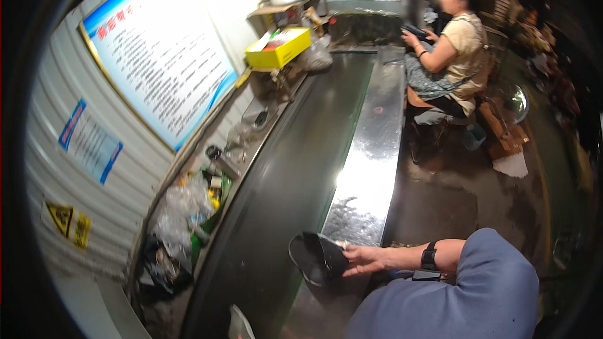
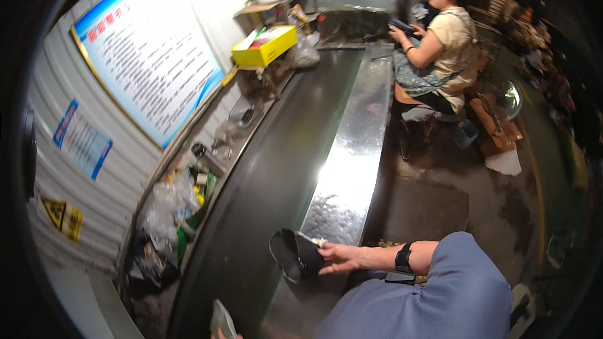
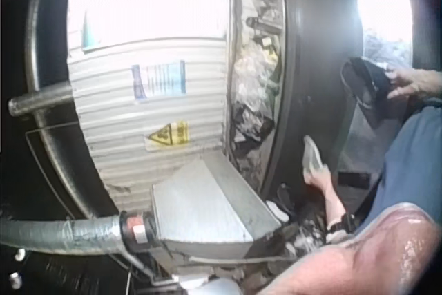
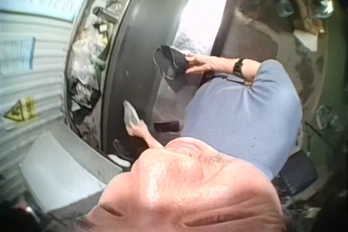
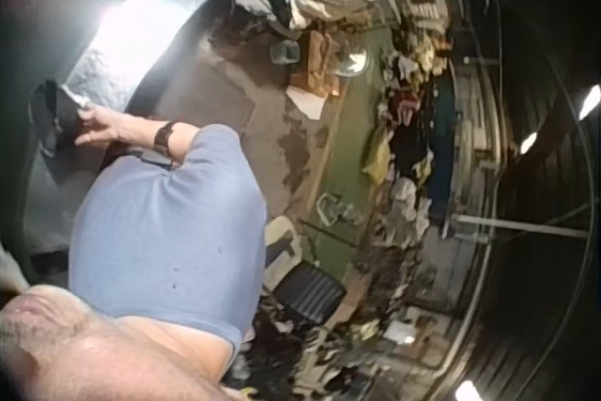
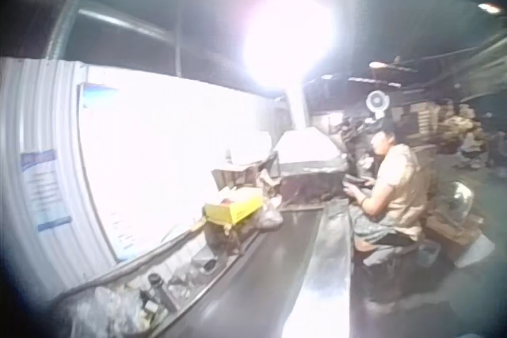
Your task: Using a toe-lasting machine to pull the shoe upper over the last and secure it.
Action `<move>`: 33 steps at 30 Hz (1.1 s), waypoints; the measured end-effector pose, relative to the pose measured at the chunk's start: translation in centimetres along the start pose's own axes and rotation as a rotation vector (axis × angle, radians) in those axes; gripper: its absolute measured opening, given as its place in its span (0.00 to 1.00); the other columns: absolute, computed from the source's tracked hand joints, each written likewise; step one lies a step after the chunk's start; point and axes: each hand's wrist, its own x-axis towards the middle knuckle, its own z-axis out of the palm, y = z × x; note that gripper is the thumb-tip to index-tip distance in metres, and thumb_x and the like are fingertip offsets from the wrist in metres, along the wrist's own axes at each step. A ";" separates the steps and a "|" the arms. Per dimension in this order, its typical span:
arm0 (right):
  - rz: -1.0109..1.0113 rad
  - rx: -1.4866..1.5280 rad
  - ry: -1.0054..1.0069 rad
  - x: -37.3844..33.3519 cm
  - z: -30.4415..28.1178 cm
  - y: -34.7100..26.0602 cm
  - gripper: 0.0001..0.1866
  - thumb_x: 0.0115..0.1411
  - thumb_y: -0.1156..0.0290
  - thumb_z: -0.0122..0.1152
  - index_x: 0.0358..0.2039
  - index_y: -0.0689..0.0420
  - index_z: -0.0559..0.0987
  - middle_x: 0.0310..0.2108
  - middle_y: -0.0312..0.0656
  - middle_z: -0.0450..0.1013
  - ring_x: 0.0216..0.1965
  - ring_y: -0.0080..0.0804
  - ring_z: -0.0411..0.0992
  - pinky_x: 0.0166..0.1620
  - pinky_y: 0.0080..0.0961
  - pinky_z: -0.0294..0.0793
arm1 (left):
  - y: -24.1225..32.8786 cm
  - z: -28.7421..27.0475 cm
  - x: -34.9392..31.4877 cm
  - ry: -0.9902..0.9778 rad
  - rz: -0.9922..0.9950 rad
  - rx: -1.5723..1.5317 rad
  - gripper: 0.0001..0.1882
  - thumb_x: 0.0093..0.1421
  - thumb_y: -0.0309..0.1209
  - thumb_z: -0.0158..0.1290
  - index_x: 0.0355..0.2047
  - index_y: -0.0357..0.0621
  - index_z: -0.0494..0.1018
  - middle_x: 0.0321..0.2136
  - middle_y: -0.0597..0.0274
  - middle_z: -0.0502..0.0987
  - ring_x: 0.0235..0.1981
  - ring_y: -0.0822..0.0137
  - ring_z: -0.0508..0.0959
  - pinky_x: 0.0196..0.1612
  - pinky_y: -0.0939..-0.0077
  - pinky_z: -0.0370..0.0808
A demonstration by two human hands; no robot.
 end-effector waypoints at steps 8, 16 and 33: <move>-0.059 -0.138 0.266 -2.4 -1.4 -3.2 0.19 0.71 0.55 0.47 0.56 0.50 0.72 0.53 0.42 0.72 0.50 0.42 0.73 0.50 0.47 0.79 | 17.8 1.1 -4.1 -0.148 0.357 -0.380 0.28 0.39 0.23 0.62 0.46 0.48 0.77 0.58 0.47 0.66 0.60 0.43 0.63 0.64 0.45 0.61; -0.132 -0.102 0.347 -5.1 0.0 -4.7 0.21 0.70 0.55 0.49 0.52 0.59 0.73 0.49 0.47 0.75 0.48 0.41 0.76 0.52 0.45 0.78 | 27.1 5.2 -12.5 -0.257 0.605 -0.484 0.18 0.48 0.34 0.67 0.42 0.61 0.82 0.53 0.58 0.68 0.58 0.58 0.63 0.63 0.49 0.56; -1.153 -2.127 -0.557 -7.6 0.0 3.9 0.17 0.46 0.75 0.71 0.38 0.58 0.78 0.35 0.42 0.72 0.39 0.45 0.73 0.55 0.45 0.75 | 14.4 12.2 -3.5 -0.441 -1.056 -1.245 0.17 0.61 0.36 0.62 0.45 0.37 0.80 0.40 0.60 0.83 0.40 0.65 0.80 0.49 0.70 0.73</move>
